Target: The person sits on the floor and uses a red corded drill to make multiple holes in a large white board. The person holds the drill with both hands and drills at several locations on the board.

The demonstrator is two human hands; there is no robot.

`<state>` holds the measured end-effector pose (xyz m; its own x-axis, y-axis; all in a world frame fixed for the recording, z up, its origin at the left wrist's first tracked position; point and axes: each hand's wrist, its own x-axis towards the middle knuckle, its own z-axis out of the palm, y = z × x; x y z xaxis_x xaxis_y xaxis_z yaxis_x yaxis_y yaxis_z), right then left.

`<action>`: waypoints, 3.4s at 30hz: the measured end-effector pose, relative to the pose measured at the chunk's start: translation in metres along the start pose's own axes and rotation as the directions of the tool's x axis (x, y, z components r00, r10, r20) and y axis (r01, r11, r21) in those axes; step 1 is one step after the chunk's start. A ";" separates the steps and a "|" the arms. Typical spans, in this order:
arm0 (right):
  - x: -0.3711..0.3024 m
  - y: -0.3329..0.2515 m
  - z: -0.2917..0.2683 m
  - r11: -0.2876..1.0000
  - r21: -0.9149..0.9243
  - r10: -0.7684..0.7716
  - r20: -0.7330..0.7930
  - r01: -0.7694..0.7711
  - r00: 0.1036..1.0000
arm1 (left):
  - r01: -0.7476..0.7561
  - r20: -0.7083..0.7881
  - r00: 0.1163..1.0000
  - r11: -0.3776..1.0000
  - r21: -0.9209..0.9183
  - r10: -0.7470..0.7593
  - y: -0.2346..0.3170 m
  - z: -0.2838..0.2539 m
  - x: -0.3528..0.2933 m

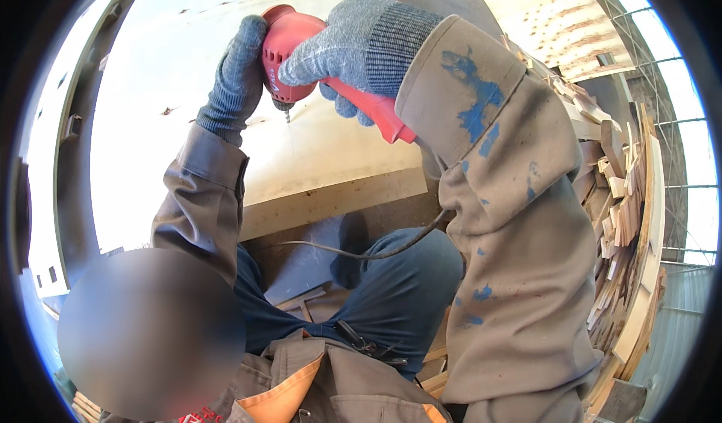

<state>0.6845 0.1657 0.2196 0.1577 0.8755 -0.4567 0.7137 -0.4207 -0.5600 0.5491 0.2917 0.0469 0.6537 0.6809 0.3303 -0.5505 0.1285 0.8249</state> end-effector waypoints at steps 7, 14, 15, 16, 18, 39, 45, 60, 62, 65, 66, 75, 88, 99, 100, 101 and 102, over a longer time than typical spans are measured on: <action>-0.007 0.000 -0.001 1.000 0.004 -0.016 0.002 0.016 1.000 | -0.008 0.068 0.998 0.928 0.371 -0.019 0.014 -0.005 -0.029; -0.004 -0.004 0.004 1.000 -0.002 0.007 -0.040 -0.007 0.999 | -0.121 0.121 0.990 0.896 0.428 0.076 -0.024 -0.011 -0.033; -0.003 -0.004 0.003 1.000 0.018 0.018 -0.033 -0.018 0.999 | -0.157 0.116 0.986 0.898 0.411 0.119 -0.030 -0.008 -0.032; -0.002 -0.004 0.002 1.000 0.014 -0.007 -0.034 0.008 0.999 | -0.102 0.068 0.994 0.934 0.342 0.083 -0.035 -0.008 -0.030; -0.001 -0.007 0.001 0.998 0.006 -0.061 -0.033 0.061 0.998 | -0.128 0.036 0.992 0.944 0.302 0.123 -0.041 -0.011 -0.030; -0.016 -0.043 0.004 0.973 -0.103 0.207 0.009 -0.205 0.978 | -0.126 -0.050 0.985 0.893 0.432 0.163 -0.041 0.001 -0.033; -0.018 -0.049 0.004 0.957 -0.154 0.242 -0.033 -0.244 0.970 | -0.127 -0.061 0.985 0.922 0.366 0.160 -0.051 -0.003 -0.032; -0.014 -0.025 -0.003 0.998 -0.043 0.057 0.101 -0.053 0.993 | -0.100 -0.044 0.991 0.904 0.415 0.129 -0.052 -0.008 -0.035; -0.012 -0.017 -0.009 1.000 -0.004 0.018 0.143 -0.017 0.990 | -0.102 -0.047 0.991 0.923 0.372 0.128 -0.055 -0.005 -0.033; 0.005 -0.002 0.010 0.998 -0.047 -0.046 0.026 0.047 0.999 | -0.069 -0.088 0.991 0.942 0.327 0.103 -0.051 -0.011 -0.038; 0.012 0.001 0.018 0.995 -0.077 -0.072 -0.042 0.069 0.997 | -0.063 -0.100 0.990 0.946 0.319 0.099 -0.049 -0.016 -0.041; 0.001 0.009 0.009 0.987 -0.155 -0.059 -0.056 0.050 0.997 | -0.023 -0.038 0.999 0.959 0.282 0.035 -0.065 -0.003 -0.029; -0.002 0.007 0.009 0.995 -0.084 -0.052 -0.079 0.046 0.995 | -0.015 -0.069 0.997 0.958 0.287 0.036 -0.064 0.000 -0.028; 0.007 0.006 0.014 0.998 -0.041 -0.043 -0.030 0.042 0.999 | 0.010 -0.119 0.993 0.950 0.311 0.029 -0.059 -0.009 -0.035; 0.006 0.007 0.014 0.999 -0.037 -0.038 -0.028 0.037 0.999 | 0.015 -0.120 0.992 0.940 0.341 0.028 -0.059 -0.009 -0.035; 0.003 0.006 0.014 0.999 -0.036 -0.033 -0.027 0.032 0.999 | 0.006 -0.114 0.993 0.949 0.316 0.032 -0.060 -0.010 -0.035; 0.001 0.004 0.014 0.999 -0.035 -0.028 -0.025 0.027 0.999 | -0.003 -0.108 0.993 0.956 0.292 0.037 -0.061 -0.010 -0.035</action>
<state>0.6784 0.1614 0.2070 0.1543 0.8928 -0.4232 0.7414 -0.3878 -0.5477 0.5544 0.2669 -0.0197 0.5732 0.7591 0.3087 -0.3771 -0.0901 0.9218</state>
